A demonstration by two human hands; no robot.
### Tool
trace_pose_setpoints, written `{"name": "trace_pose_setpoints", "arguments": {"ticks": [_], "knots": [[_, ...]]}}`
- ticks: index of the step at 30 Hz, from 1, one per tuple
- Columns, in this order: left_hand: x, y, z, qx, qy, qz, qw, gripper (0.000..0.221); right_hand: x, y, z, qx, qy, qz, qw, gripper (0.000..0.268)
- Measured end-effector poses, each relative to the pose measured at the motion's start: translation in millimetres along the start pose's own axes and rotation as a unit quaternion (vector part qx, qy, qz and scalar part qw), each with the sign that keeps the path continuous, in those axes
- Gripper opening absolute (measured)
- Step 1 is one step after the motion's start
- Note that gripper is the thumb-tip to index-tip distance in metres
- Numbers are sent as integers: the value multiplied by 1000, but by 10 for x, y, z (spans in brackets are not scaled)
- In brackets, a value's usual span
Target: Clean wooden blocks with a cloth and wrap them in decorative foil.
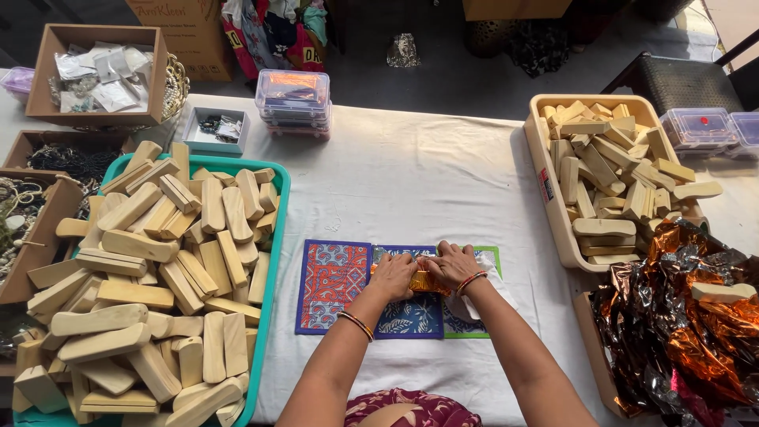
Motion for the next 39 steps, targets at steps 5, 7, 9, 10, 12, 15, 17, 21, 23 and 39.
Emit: {"name": "trace_pose_setpoints", "arguments": {"ticks": [5,7,9,10,12,15,17,21,23,39], "knots": [[-133,3,-112,23,37,26,999,59,-164,25,179,-19,-119,51,991,45],[-182,49,-96,28,51,37,998,61,-255,76,222,-38,-163,79,983,44],[-103,86,-124,33,61,69,995,68,-146,139,259,-65,-212,214,951,37],[-64,72,-138,33,61,72,995,68,-48,237,166,-64,-210,215,952,37],[-39,73,-147,40,83,85,992,68,246,584,-188,65,-184,307,932,32],[-118,84,-191,47,100,63,992,55,173,774,-411,175,-168,291,925,29],[-130,12,-257,46,111,49,992,55,190,728,-374,173,-176,278,928,25],[18,-22,-307,65,126,-15,990,70,291,524,-381,159,-184,206,948,15],[12,-49,-344,79,128,-34,988,73,328,390,-359,133,-176,153,963,16],[77,-143,-343,25,-20,117,993,34,29,-290,-11,33,-282,-19,959,32]]}}
Point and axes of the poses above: each hand's wrist, its own y-axis away from the middle knuckle, its own x-axis out of the back of the hand, z = x × y, the point moved 8 cm from there along -y, towards the middle knuckle, and after that the axes turned 8 degrees about -x, right-handed, at the moved point
